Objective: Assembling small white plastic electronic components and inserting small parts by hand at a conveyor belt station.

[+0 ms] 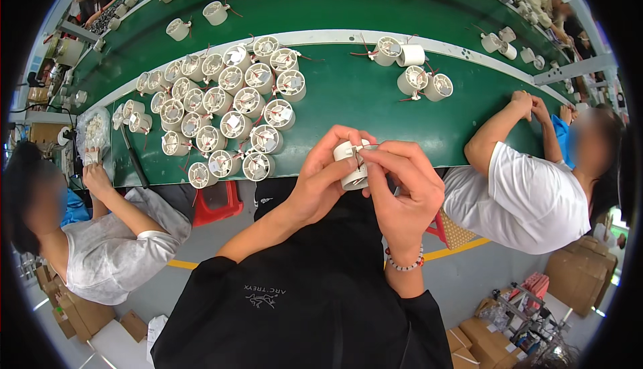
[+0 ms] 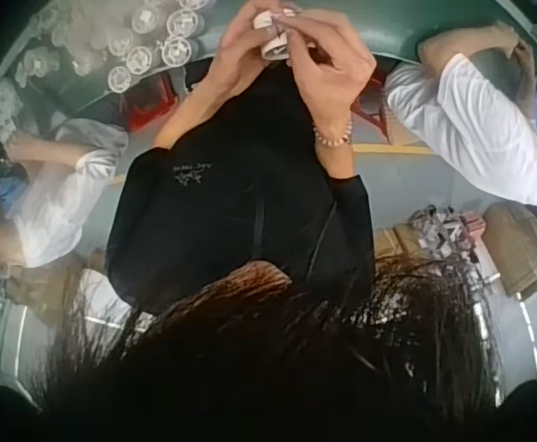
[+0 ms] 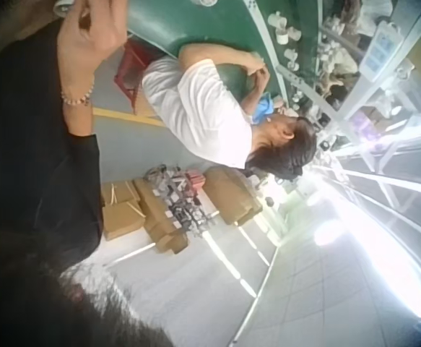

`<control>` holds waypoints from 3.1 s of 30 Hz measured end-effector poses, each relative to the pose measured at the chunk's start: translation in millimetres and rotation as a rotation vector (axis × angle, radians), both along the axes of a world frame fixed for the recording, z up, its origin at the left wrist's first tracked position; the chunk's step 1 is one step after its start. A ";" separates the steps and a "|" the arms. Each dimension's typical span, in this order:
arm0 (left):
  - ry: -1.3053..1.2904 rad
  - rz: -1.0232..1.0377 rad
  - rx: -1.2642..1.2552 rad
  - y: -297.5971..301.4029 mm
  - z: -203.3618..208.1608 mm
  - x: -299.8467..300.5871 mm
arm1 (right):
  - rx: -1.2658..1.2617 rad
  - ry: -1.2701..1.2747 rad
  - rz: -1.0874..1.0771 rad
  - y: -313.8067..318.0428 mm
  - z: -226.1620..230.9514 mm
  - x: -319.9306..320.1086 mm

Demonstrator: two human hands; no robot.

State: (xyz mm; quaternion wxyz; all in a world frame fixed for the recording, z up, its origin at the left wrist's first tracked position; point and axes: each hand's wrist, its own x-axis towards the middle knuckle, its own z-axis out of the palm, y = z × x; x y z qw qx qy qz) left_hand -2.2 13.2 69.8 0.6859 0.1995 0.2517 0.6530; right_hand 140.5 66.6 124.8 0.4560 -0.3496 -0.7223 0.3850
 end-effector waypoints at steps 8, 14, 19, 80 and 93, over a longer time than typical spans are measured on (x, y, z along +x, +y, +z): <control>0.028 0.030 0.027 -2.4 4.7 0.1 | 0.084 0.020 -0.015 1.0 -2.6 -3.2; 0.067 0.062 0.053 -2.5 3.2 -1.1 | 0.065 0.008 -0.013 -1.9 2.7 -4.3; 0.162 0.059 0.121 -1.3 -1.3 -5.0 | 0.068 0.009 -0.023 -4.0 6.8 -4.8; 1.022 0.007 -0.062 11.5 -50.2 -17.9 | 0.456 -0.565 0.263 52.7 -50.6 -12.8; -0.101 0.166 -0.057 18.9 -36.7 -22.7 | 0.137 -0.086 -0.169 11.4 -60.4 -35.3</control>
